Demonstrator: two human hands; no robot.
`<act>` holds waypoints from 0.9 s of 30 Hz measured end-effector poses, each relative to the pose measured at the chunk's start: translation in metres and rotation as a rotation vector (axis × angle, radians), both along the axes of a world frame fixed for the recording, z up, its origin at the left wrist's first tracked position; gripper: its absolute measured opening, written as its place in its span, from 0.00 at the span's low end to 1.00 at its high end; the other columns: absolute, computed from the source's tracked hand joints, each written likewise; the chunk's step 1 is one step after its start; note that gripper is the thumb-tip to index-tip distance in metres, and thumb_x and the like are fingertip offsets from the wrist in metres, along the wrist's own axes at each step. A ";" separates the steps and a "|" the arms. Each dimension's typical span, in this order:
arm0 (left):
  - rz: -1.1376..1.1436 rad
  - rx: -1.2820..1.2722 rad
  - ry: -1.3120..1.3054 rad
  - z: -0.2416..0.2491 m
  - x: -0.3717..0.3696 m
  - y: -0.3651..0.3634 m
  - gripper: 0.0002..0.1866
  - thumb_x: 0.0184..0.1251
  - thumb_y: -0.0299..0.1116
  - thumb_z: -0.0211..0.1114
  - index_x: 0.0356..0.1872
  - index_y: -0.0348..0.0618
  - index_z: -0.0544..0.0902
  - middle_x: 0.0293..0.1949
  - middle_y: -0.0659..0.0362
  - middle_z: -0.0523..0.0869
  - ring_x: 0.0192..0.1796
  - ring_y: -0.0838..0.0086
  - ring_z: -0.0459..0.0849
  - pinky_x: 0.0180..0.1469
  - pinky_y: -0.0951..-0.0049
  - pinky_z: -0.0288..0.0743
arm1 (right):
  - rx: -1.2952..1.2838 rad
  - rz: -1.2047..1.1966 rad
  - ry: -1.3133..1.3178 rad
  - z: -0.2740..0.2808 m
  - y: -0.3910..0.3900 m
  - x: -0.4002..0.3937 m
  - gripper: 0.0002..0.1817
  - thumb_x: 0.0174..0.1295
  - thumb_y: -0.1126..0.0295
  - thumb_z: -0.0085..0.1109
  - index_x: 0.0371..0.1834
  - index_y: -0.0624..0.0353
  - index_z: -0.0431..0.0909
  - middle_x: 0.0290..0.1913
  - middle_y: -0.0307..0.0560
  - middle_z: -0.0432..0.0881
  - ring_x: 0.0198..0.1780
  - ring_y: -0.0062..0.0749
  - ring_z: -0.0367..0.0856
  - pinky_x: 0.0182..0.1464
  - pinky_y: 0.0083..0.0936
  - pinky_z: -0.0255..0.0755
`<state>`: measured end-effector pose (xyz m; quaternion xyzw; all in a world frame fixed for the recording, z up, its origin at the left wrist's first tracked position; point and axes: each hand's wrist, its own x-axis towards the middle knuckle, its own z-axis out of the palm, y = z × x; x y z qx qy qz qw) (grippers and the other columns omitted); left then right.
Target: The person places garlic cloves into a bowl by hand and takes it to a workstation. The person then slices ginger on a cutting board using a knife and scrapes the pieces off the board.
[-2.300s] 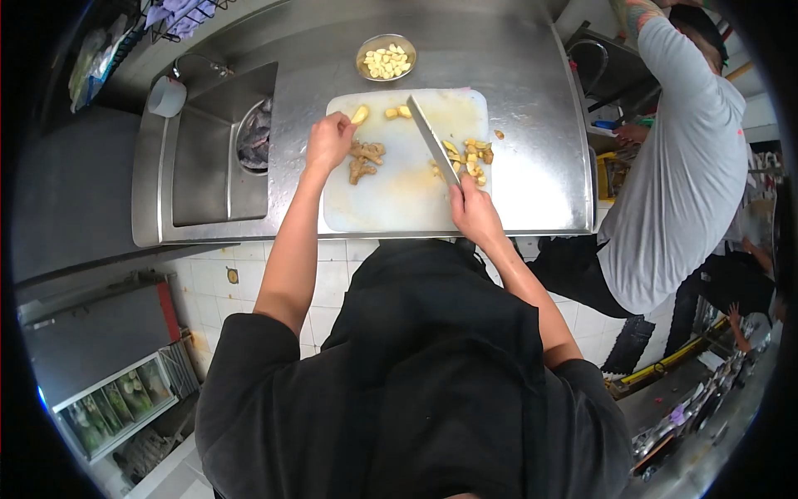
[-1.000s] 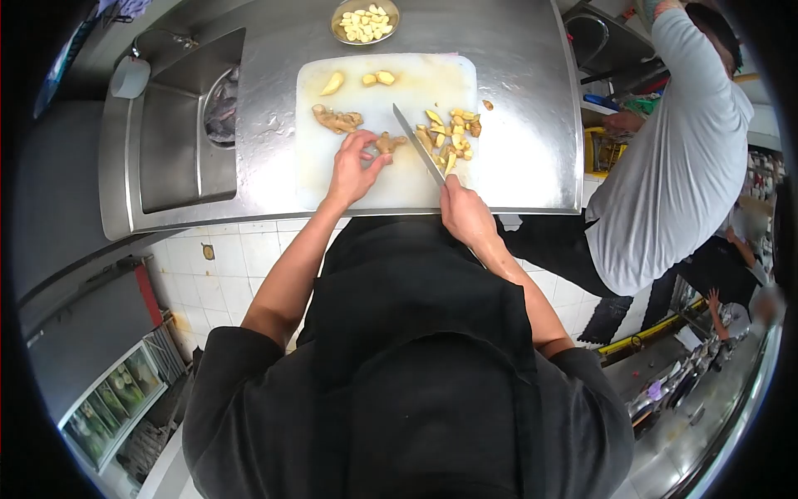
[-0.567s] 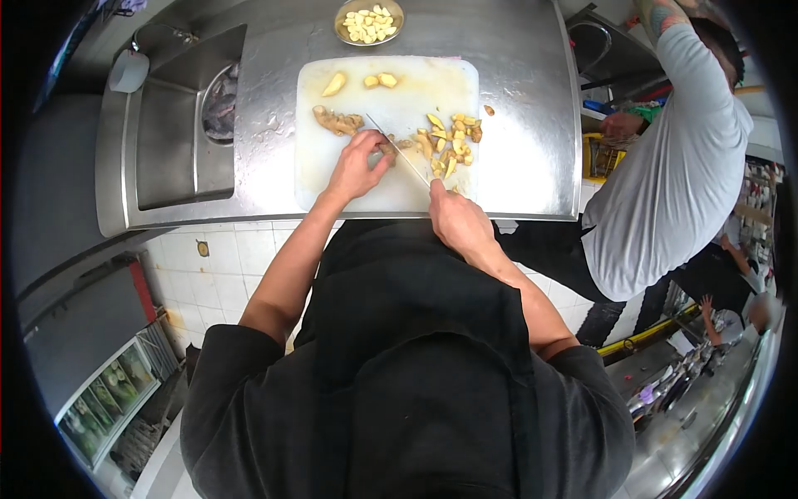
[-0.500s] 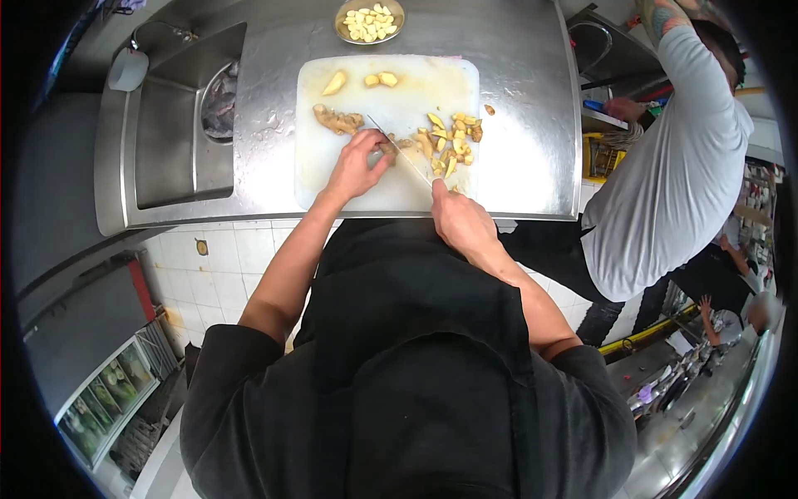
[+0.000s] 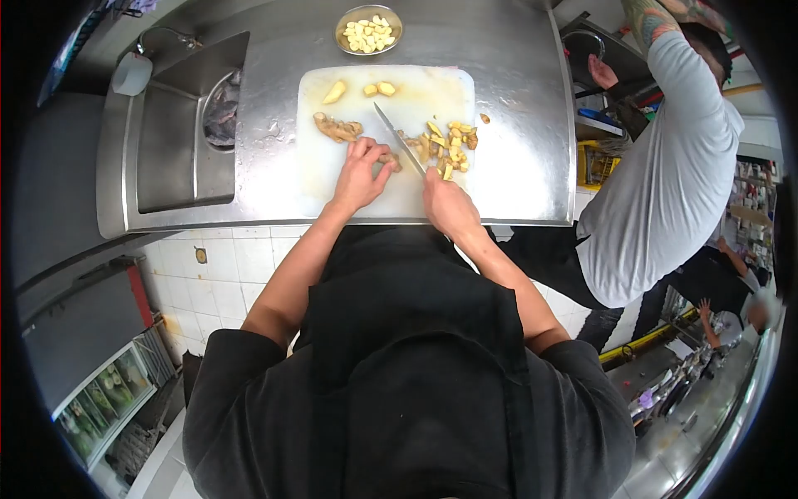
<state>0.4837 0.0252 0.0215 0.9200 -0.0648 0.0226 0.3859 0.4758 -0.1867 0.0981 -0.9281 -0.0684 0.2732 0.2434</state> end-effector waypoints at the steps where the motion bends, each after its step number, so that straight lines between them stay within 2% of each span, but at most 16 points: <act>1: 0.001 -0.001 0.002 -0.003 0.001 0.000 0.14 0.70 0.32 0.73 0.54 0.42 0.86 0.53 0.52 0.85 0.60 0.52 0.80 0.65 0.55 0.76 | -0.001 0.001 0.002 0.006 -0.002 -0.002 0.10 0.75 0.71 0.45 0.51 0.63 0.72 0.39 0.74 0.87 0.46 0.74 0.87 0.50 0.65 0.77; 3: -0.051 -0.064 -0.129 -0.010 0.003 0.000 0.13 0.70 0.31 0.73 0.53 0.42 0.86 0.53 0.53 0.84 0.59 0.52 0.78 0.64 0.56 0.75 | 0.033 0.010 0.024 0.018 -0.006 -0.010 0.09 0.75 0.71 0.45 0.50 0.63 0.72 0.39 0.74 0.87 0.46 0.75 0.86 0.50 0.66 0.76; 7: -0.077 -0.043 -0.062 -0.010 0.005 0.003 0.12 0.70 0.29 0.72 0.51 0.41 0.86 0.53 0.53 0.84 0.59 0.51 0.79 0.64 0.56 0.75 | 0.045 0.034 0.033 0.026 -0.018 -0.027 0.07 0.75 0.72 0.47 0.49 0.64 0.71 0.38 0.75 0.86 0.45 0.77 0.86 0.50 0.67 0.75; 9: -0.099 -0.041 -0.091 -0.010 0.004 0.004 0.10 0.71 0.28 0.70 0.51 0.41 0.86 0.51 0.53 0.85 0.58 0.52 0.80 0.65 0.56 0.74 | 0.056 0.022 0.035 0.020 -0.022 -0.033 0.09 0.80 0.68 0.48 0.50 0.64 0.69 0.35 0.77 0.85 0.41 0.79 0.84 0.46 0.67 0.75; 13: -0.104 -0.071 -0.111 -0.009 0.005 0.002 0.09 0.71 0.28 0.70 0.50 0.40 0.86 0.49 0.53 0.86 0.56 0.52 0.80 0.65 0.56 0.74 | 0.120 0.022 0.013 0.001 -0.009 -0.025 0.09 0.80 0.68 0.48 0.50 0.64 0.70 0.35 0.77 0.85 0.42 0.79 0.84 0.46 0.67 0.75; 16: -0.092 -0.056 -0.122 -0.008 0.006 0.002 0.08 0.72 0.28 0.70 0.48 0.40 0.87 0.49 0.54 0.87 0.56 0.54 0.81 0.64 0.57 0.74 | 0.143 0.034 -0.072 -0.031 0.007 0.003 0.08 0.75 0.71 0.47 0.48 0.65 0.71 0.37 0.75 0.86 0.44 0.75 0.86 0.48 0.65 0.77; 19: -0.097 -0.016 -0.074 -0.005 0.006 0.006 0.08 0.72 0.29 0.70 0.48 0.41 0.88 0.47 0.54 0.88 0.55 0.54 0.83 0.61 0.57 0.77 | 0.162 0.007 -0.061 -0.031 0.010 0.013 0.10 0.75 0.71 0.46 0.50 0.65 0.73 0.37 0.76 0.86 0.45 0.75 0.87 0.48 0.65 0.77; 22: 0.007 -0.010 0.065 0.002 0.002 -0.001 0.08 0.72 0.30 0.71 0.48 0.43 0.89 0.43 0.53 0.88 0.50 0.53 0.84 0.57 0.56 0.79 | 0.104 0.001 -0.095 -0.022 0.000 0.005 0.10 0.74 0.72 0.45 0.51 0.65 0.74 0.37 0.76 0.86 0.45 0.75 0.87 0.49 0.66 0.78; 24: 0.152 -0.174 0.248 0.009 -0.001 -0.009 0.08 0.73 0.30 0.70 0.48 0.40 0.89 0.36 0.53 0.87 0.40 0.59 0.86 0.47 0.61 0.81 | 0.039 -0.034 -0.059 -0.013 -0.004 0.000 0.10 0.74 0.73 0.44 0.51 0.65 0.74 0.38 0.76 0.87 0.45 0.75 0.87 0.50 0.66 0.77; 27: 0.126 -0.212 0.293 0.010 -0.003 -0.013 0.08 0.71 0.27 0.69 0.48 0.40 0.87 0.39 0.53 0.87 0.42 0.62 0.87 0.47 0.63 0.81 | 0.021 -0.025 -0.030 0.001 -0.005 -0.007 0.10 0.74 0.73 0.45 0.51 0.65 0.73 0.39 0.75 0.87 0.46 0.75 0.87 0.51 0.65 0.77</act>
